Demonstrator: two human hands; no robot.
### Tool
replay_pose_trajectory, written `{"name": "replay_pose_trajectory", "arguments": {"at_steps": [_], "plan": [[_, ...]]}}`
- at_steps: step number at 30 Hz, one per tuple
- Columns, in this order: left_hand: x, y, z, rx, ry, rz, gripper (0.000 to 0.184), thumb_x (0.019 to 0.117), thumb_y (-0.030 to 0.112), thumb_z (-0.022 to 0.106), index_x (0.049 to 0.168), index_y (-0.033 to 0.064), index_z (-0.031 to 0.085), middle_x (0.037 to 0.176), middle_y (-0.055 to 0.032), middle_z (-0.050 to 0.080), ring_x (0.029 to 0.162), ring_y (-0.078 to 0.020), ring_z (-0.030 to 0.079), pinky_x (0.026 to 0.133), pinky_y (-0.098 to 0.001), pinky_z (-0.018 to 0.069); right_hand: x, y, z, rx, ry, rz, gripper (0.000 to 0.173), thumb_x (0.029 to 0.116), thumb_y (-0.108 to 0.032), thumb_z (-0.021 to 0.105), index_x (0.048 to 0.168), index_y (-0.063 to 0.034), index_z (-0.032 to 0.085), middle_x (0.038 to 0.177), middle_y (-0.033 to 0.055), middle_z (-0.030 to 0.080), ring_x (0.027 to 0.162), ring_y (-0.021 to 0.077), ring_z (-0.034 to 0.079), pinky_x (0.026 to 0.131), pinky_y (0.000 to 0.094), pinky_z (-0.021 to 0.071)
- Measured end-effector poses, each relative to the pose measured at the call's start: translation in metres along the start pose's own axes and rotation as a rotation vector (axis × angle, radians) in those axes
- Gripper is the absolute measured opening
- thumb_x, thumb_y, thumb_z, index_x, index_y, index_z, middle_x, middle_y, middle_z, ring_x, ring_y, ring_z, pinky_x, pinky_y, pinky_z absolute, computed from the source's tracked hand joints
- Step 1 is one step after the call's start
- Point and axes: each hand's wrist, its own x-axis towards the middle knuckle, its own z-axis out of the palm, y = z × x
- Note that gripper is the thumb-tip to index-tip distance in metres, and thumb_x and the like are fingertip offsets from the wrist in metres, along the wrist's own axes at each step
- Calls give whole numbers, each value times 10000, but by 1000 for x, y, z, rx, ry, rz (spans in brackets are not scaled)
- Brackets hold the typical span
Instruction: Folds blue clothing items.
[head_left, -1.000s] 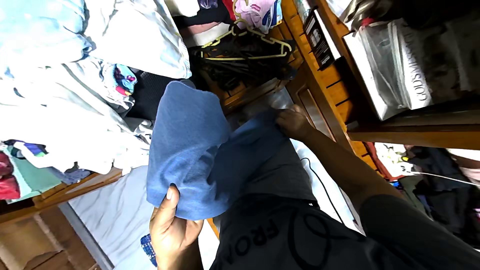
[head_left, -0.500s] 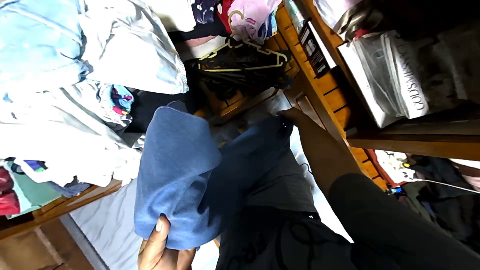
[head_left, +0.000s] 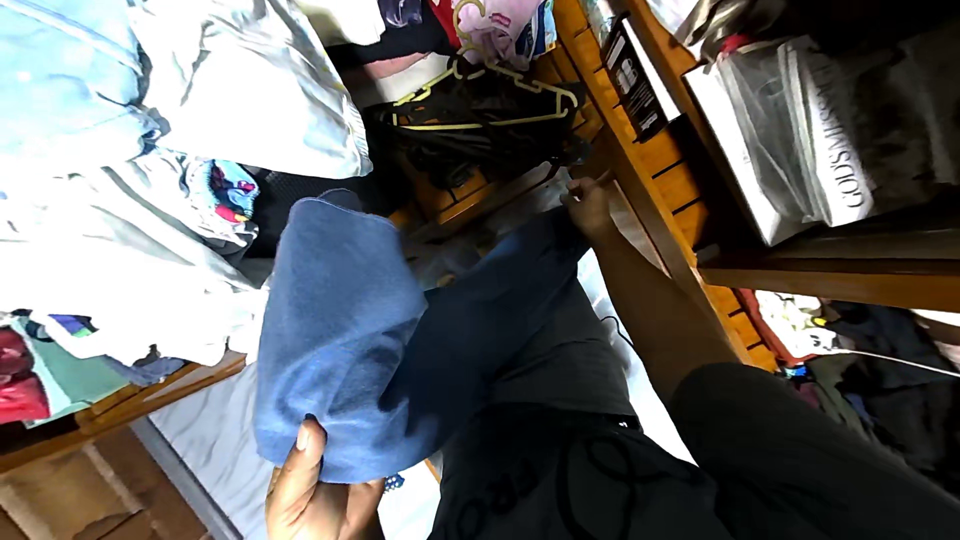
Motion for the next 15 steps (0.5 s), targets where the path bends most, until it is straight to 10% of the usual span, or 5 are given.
{"name": "replay_pose_trajectory", "arguments": {"at_steps": [7,15], "plan": [[-14,29,-23,32,-28,57,281,964,238,673,1189,76,719,1165,-110,738,1118,-200,704,968,-395,583,-86,-10,-43,-68,-265,-794,140,893,-91,686,928,26,754,1044,209,728,1119,380,653,1043,555,464],[-29,1,-11,-33,-53,101,220,957,166,679,1145,60,723,1094,-135,750,1037,-222,730,927,-403,602,-150,-20,0,-552,-547,-1088,163,897,-126,760,1050,-71,766,1100,144,726,1205,388,629,1123,717,331]]}}
